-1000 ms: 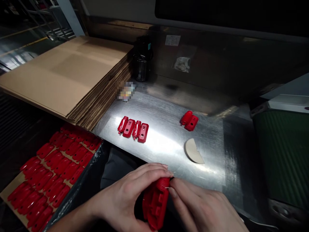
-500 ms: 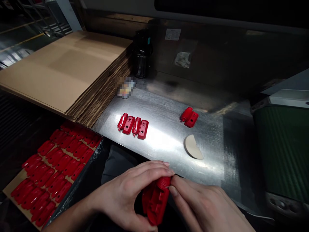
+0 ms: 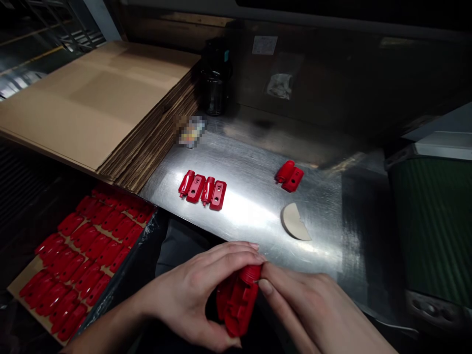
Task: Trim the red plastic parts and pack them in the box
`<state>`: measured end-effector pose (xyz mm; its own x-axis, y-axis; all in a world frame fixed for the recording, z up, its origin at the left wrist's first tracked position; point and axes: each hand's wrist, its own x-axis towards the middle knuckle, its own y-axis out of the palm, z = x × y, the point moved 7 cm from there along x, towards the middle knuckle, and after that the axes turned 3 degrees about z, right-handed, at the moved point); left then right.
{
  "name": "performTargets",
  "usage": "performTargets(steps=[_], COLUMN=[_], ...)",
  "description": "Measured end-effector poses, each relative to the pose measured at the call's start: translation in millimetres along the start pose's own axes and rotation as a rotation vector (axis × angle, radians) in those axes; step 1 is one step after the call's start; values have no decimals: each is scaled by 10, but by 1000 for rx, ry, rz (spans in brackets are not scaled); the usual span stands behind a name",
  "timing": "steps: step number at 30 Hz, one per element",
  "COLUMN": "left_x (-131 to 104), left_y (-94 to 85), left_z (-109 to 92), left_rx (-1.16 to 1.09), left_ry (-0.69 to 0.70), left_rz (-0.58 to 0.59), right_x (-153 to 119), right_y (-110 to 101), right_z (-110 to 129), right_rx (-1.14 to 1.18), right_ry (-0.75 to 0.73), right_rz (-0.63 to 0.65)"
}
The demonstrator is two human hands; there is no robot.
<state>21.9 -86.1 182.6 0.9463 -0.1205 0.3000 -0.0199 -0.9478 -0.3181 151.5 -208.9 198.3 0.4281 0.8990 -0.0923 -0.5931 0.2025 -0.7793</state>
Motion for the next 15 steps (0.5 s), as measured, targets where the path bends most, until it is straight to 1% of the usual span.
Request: performTargets(steps=[4,6,8,10,12,13,15], left_x=[-4,-15,-41,-93,-164,-189,-196], left_y=[-28,-28,-21,2,47,76,146], left_z=[61,115,201,350,531,610,728], left_rx=[20,56,55,-34,-173,-254,-461], left_ry=[-43,-102,-196,-350,-510,-556,-570], left_rz=[-7,-7,-17,-31,-54,-69,-111], right_x=[52,35,-15,-76,-136,-158,-167], right_y=[29,49,65,73,23,-30,-168], right_z=[-260,-409,-610,-899,-1260,-1438,-1708], right_rx=[42,76,124,183,162,118,-9], right_ry=[111,167,230,320,455,522,607], right_rz=[-118,-160,-184,-176,-192,-220,-298])
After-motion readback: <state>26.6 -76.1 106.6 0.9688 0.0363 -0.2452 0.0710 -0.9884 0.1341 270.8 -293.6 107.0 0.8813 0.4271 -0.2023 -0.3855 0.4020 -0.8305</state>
